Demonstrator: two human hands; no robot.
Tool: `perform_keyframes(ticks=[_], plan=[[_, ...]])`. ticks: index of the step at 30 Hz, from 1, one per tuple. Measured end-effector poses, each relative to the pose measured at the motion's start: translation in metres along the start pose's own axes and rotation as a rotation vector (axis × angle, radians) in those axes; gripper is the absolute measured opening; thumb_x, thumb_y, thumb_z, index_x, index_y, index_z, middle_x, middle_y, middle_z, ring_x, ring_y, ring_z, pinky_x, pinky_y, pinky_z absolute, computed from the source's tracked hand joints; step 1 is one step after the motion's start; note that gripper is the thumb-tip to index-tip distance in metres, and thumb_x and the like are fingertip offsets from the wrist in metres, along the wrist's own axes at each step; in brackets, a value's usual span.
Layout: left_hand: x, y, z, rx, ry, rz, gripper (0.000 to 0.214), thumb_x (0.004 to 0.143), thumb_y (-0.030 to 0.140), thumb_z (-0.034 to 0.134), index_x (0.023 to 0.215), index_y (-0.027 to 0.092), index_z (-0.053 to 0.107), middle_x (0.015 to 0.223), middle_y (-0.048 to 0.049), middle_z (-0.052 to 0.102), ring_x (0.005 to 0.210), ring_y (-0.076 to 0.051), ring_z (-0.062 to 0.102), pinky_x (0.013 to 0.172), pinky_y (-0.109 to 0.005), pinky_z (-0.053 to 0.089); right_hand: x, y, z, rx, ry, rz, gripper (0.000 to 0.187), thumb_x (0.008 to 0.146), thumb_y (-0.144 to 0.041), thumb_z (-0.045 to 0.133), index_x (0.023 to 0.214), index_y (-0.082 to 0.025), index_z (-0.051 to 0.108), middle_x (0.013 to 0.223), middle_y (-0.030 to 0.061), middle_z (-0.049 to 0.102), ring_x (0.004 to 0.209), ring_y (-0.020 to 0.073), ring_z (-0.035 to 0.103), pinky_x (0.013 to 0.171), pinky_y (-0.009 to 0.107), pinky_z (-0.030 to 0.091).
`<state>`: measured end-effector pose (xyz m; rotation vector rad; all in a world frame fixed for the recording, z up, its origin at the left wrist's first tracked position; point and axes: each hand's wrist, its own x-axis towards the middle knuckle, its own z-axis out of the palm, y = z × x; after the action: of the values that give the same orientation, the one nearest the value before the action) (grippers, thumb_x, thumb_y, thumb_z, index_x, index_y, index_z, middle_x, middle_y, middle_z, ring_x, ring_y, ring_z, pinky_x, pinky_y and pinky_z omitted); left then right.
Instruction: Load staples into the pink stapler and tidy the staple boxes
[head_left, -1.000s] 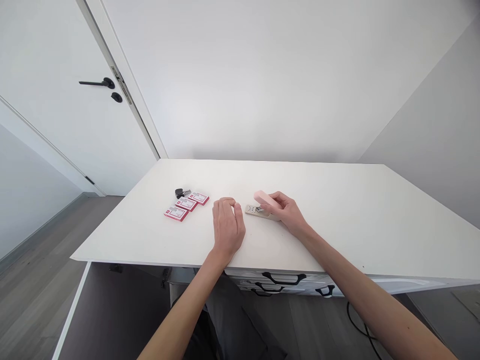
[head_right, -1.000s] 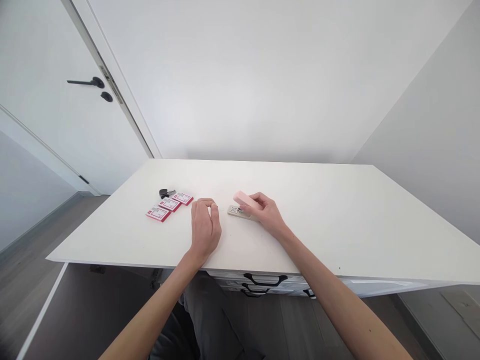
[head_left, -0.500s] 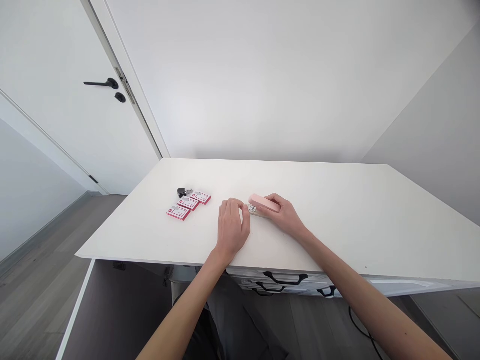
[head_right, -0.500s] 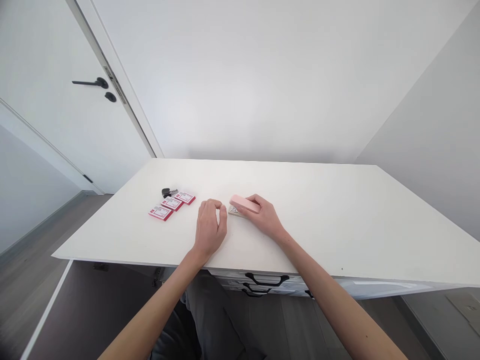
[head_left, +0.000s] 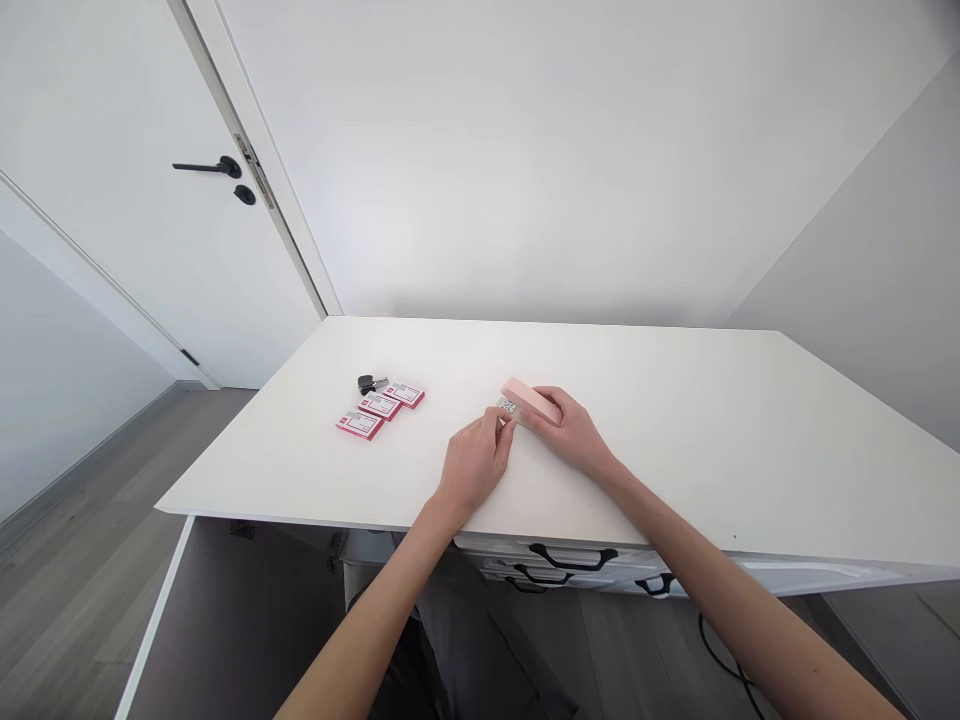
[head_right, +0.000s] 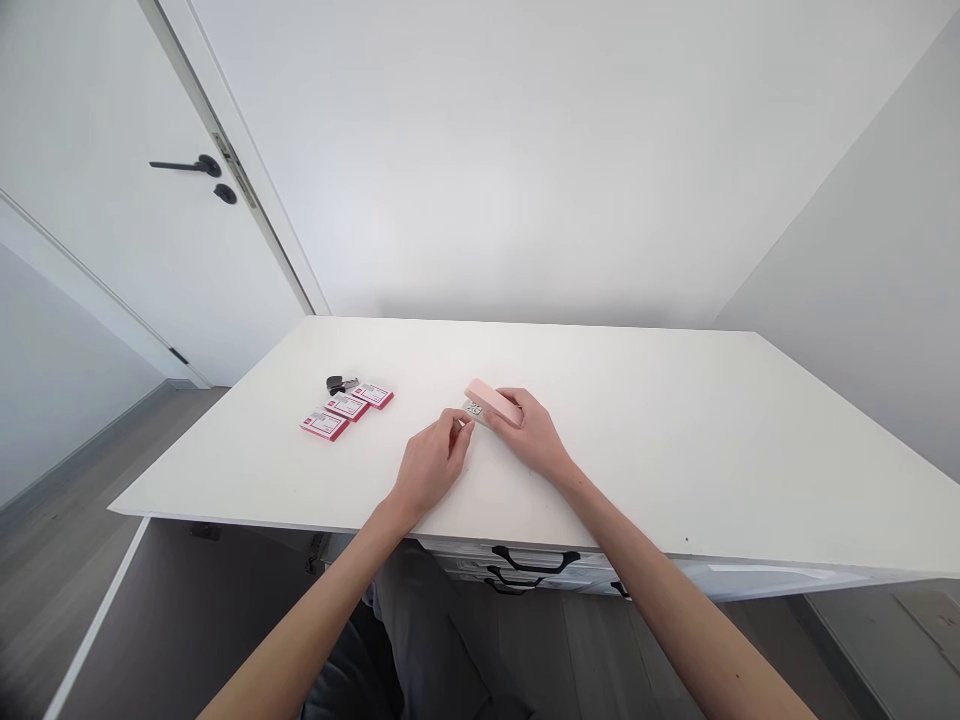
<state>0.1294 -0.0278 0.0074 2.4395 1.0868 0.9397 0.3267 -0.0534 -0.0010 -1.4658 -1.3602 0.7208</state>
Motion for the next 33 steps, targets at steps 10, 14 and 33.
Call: perform_keyframes(ticks=[10, 14, 33], plan=[[-0.001, 0.0, 0.007, 0.028, 0.0, 0.107, 0.02, 0.112, 0.034, 0.041, 0.114, 0.024, 0.058, 0.092, -0.0039, 0.076, 0.082, -0.023, 0.074, 0.071, -0.033, 0.049, 0.031, 0.011, 0.036, -0.059, -0.05, -0.111, 0.034, 0.097, -0.058, 0.061, 0.114, -0.03, 0.068, 0.124, 0.0091, 0.068, 0.114, 0.0329, 0.062, 0.096, 0.048, 0.05], [-0.001, -0.001, 0.006, -0.025, 0.059, 0.032, 0.021, 0.112, 0.036, 0.04, 0.121, 0.024, 0.054, 0.09, -0.0019, 0.075, 0.077, -0.021, 0.073, 0.064, -0.029, 0.044, 0.068, -0.004, 0.075, -0.003, -0.093, -0.079, 0.045, 0.094, -0.064, 0.065, 0.125, -0.032, 0.066, 0.128, 0.0084, 0.066, 0.122, 0.0326, 0.059, 0.102, 0.047, 0.049], [0.005, -0.007, -0.006, -0.644, 0.289, -0.454, 0.031, 0.107, 0.049, 0.05, 0.121, 0.023, 0.039, 0.07, 0.0052, 0.062, 0.061, -0.015, 0.057, 0.062, -0.027, 0.041, 0.047, -0.021, 0.067, 0.39, -0.232, -0.029, 0.039, 0.095, -0.06, 0.068, 0.118, -0.029, 0.071, 0.14, 0.007, 0.066, 0.127, 0.025, 0.065, 0.111, 0.043, 0.049]])
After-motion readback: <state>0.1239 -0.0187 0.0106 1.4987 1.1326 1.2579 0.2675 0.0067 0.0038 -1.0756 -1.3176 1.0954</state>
